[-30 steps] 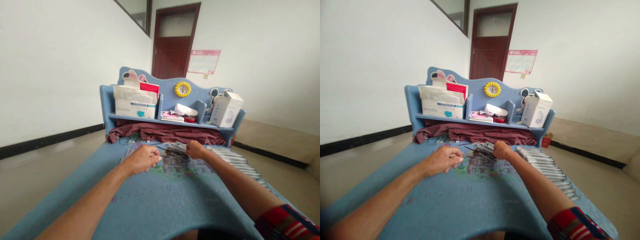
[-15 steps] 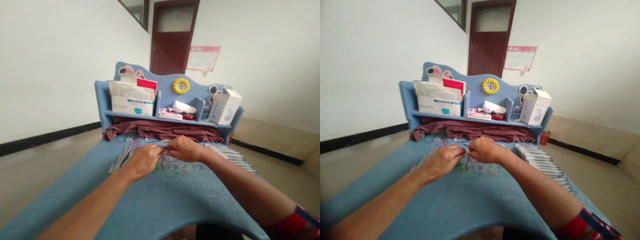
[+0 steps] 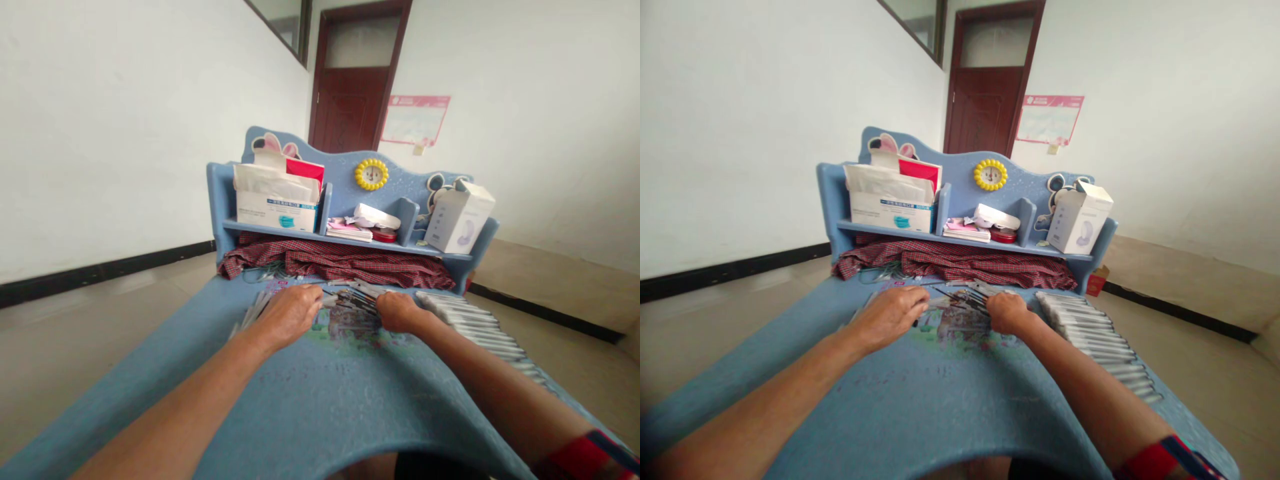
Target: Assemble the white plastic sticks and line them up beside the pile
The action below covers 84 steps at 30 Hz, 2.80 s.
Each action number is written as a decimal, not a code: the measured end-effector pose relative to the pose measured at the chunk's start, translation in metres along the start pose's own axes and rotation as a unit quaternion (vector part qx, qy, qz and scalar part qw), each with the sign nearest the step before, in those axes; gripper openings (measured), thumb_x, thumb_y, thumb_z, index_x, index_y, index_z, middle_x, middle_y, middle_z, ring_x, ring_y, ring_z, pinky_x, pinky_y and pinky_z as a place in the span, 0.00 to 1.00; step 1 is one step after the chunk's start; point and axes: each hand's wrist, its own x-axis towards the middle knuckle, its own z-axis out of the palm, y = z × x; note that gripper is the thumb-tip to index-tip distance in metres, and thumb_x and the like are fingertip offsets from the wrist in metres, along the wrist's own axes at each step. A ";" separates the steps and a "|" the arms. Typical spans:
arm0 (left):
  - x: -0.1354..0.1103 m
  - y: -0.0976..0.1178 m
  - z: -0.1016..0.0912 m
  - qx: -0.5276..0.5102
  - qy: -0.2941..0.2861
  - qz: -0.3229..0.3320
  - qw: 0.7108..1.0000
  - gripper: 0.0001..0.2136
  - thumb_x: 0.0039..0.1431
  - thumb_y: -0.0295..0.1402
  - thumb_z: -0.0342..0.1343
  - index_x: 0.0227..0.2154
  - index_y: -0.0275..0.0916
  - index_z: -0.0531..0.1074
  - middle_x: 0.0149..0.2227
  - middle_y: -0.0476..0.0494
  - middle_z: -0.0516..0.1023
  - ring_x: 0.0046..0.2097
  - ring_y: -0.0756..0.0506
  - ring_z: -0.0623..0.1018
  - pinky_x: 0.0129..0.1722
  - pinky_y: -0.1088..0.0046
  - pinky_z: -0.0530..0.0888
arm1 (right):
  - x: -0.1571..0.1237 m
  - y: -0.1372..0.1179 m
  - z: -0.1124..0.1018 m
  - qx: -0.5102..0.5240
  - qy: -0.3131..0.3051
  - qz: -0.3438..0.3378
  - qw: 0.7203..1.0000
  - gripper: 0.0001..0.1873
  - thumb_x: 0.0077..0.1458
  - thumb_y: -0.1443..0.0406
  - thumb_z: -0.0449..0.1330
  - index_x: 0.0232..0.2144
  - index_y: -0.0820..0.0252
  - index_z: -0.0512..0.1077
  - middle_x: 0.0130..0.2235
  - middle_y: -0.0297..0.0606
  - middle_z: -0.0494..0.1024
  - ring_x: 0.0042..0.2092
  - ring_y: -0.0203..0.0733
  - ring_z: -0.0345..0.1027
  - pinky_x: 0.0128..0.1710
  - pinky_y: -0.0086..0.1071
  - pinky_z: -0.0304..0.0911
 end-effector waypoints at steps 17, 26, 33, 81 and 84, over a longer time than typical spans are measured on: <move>0.000 -0.001 0.000 -0.055 -0.013 0.004 0.998 0.09 0.57 0.31 0.45 0.28 0.38 0.70 0.29 0.45 0.73 0.32 0.47 0.73 0.33 0.74 0.64 | -0.062 0.025 -0.015 -0.047 0.094 -0.106 0.989 0.13 0.55 0.66 0.45 0.32 0.62 0.69 0.29 0.44 0.76 0.29 0.43 0.70 0.27 0.30 0.53; 0.000 0.002 -0.002 -0.104 -0.031 0.043 0.993 0.07 0.56 0.29 0.47 0.30 0.38 0.71 0.29 0.46 0.74 0.32 0.48 0.73 0.33 0.76 0.65 | -0.064 0.023 -0.017 -0.070 0.101 -0.129 0.984 0.12 0.56 0.66 0.46 0.33 0.63 0.68 0.29 0.45 0.76 0.29 0.43 0.69 0.25 0.31 0.49; 0.000 0.001 -0.004 -0.113 -0.040 0.040 0.992 0.08 0.56 0.29 0.47 0.29 0.38 0.71 0.28 0.46 0.74 0.32 0.48 0.73 0.32 0.76 0.64 | -0.065 0.028 -0.015 -0.080 0.110 -0.128 0.982 0.13 0.56 0.66 0.45 0.34 0.63 0.69 0.28 0.45 0.76 0.28 0.41 0.68 0.25 0.31 0.48; 0.003 0.015 -0.011 -0.562 0.011 -0.111 0.820 0.07 0.52 0.33 0.54 0.31 0.34 0.69 0.26 0.46 0.76 0.25 0.52 0.72 0.25 0.76 0.69 | 0.016 0.036 0.021 0.049 0.049 0.118 0.991 0.15 0.50 0.72 0.50 0.38 0.64 0.74 0.40 0.53 0.76 0.42 0.50 0.71 0.38 0.37 0.64; 0.003 0.015 -0.010 -0.551 0.005 -0.110 0.827 0.07 0.52 0.34 0.54 0.30 0.34 0.69 0.27 0.46 0.76 0.24 0.53 0.71 0.25 0.76 0.69 | 0.016 0.036 0.024 0.070 0.061 0.112 0.989 0.15 0.48 0.73 0.51 0.37 0.66 0.74 0.39 0.55 0.76 0.42 0.52 0.71 0.38 0.38 0.63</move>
